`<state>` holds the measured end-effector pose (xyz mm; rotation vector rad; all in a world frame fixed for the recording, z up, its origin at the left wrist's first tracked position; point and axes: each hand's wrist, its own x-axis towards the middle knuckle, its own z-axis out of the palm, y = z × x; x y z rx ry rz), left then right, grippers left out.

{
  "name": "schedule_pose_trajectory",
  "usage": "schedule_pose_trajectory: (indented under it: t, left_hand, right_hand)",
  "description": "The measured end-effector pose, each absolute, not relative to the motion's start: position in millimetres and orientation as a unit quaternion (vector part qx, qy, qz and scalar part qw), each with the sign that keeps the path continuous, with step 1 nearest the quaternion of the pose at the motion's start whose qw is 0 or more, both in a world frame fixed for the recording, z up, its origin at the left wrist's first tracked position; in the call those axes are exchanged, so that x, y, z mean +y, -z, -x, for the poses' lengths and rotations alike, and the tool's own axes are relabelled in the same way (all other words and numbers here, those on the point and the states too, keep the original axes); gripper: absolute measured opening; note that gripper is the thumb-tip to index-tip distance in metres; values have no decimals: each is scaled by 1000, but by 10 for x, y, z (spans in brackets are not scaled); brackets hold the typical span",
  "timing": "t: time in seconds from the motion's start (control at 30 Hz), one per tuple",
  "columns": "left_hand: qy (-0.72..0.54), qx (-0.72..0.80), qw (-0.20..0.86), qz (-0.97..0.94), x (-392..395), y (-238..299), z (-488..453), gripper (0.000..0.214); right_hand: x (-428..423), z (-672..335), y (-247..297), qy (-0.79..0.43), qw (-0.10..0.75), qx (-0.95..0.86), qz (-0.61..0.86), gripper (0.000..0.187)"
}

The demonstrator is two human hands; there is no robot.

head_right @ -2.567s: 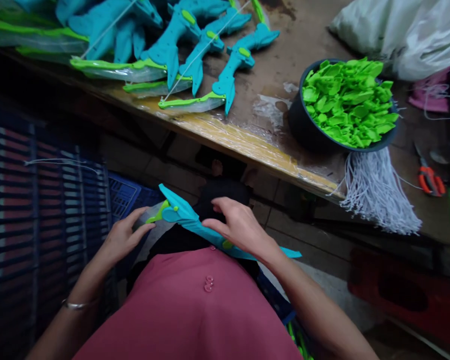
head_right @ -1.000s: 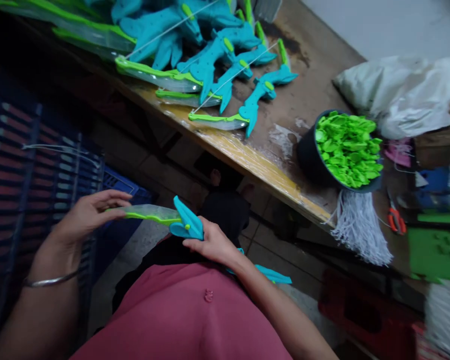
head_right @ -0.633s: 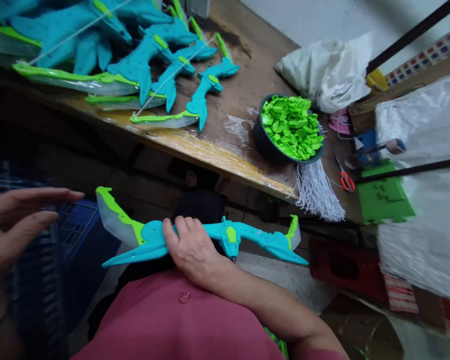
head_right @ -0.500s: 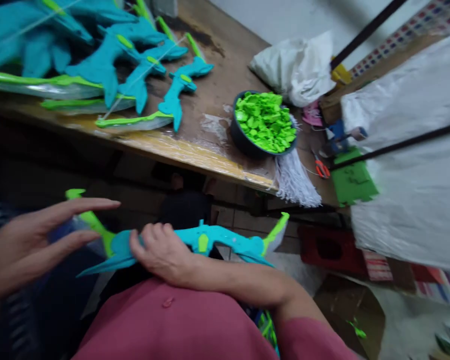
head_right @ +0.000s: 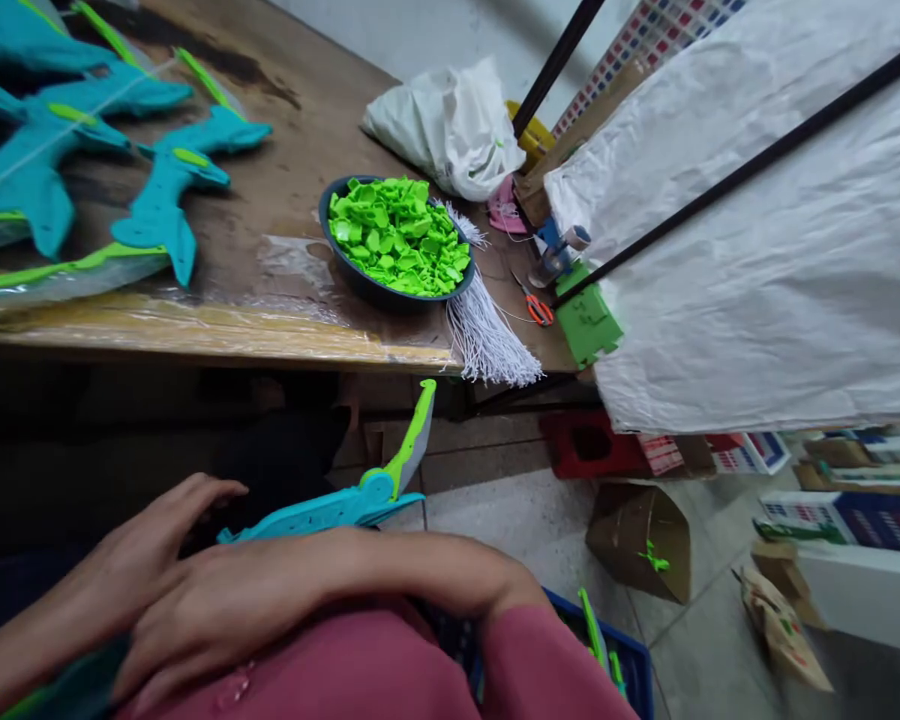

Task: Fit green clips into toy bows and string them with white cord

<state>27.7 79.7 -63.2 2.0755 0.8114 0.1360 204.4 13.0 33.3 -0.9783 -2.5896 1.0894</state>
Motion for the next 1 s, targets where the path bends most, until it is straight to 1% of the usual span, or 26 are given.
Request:
schedule_pose_trajectory:
  t: [0.03, 0.07, 0.1, 0.13, 0.17, 0.27, 0.37, 0.47, 0.57, 0.63, 0.7, 0.77, 0.8, 0.87, 0.93, 1.0]
  left_hand:
    - [-64, 332, 444, -830, 738, 646, -240, 51]
    - [-72, 339, 446, -825, 671, 654, -207, 53]
    - [-77, 345, 448, -821, 600, 658, -181, 54]
    - [-79, 351, 450, -818, 529, 659, -160, 55]
    - [-80, 355, 450, -816, 463, 656, -144, 55]
    - [-80, 361, 450, -813, 312, 636, -120, 50]
    - [-76, 371, 456, -805, 249, 600, -109, 47]
    - [-67, 385, 463, -796, 242, 558, -91, 47]
    - [-55, 393, 462, -793, 254, 495, -66, 48]
    - [-73, 392, 450, -799, 267, 412, -58, 49]
    - [-128, 392, 427, -805, 288, 286, -74, 47]
    - [-174, 385, 441, -792, 318, 137, -135, 42]
    - [-178, 379, 477, -773, 334, 69, -188, 40]
    - [-145, 361, 604, -696, 364, -31, -344, 43]
    - [-104, 335, 747, -565, 384, -70, -547, 54]
    - [-98, 317, 840, -429, 394, -75, -743, 61]
  right_hand:
    - [117, -2330, -409, -420, 114, -858, 272, 17]
    - [106, -2648, -480, -392, 150, -812, 405, 15]
    - [100, -2981, -541, -294, 174, -723, 601, 16]
    - [98, -3312, -584, -163, 169, -588, 774, 20]
    - [103, -3623, -605, -102, 162, -516, 835, 22]
    - [150, -4303, -504, -15, 136, -391, 910, 30]
    - [203, -4550, -232, 14, 117, -323, 939, 35]
    - [225, -4584, 10, 10, 136, -302, 944, 34]
    - [202, -4606, 86, -19, 188, -298, 936, 36]
    - [146, -4577, 26, -48, 231, -309, 921, 38]
    - [45, -4431, -111, -85, 274, -339, 896, 40]
    - [-96, -4121, -282, -138, 307, -392, 856, 42]
    - [-174, -3909, -361, -174, 314, -426, 831, 42]
    - [-319, -3418, -464, -265, 304, -510, 760, 43]
    - [-428, -2939, -469, -385, 264, -633, 618, 41]
    - [-491, -2589, -393, -444, 234, -706, 499, 40]
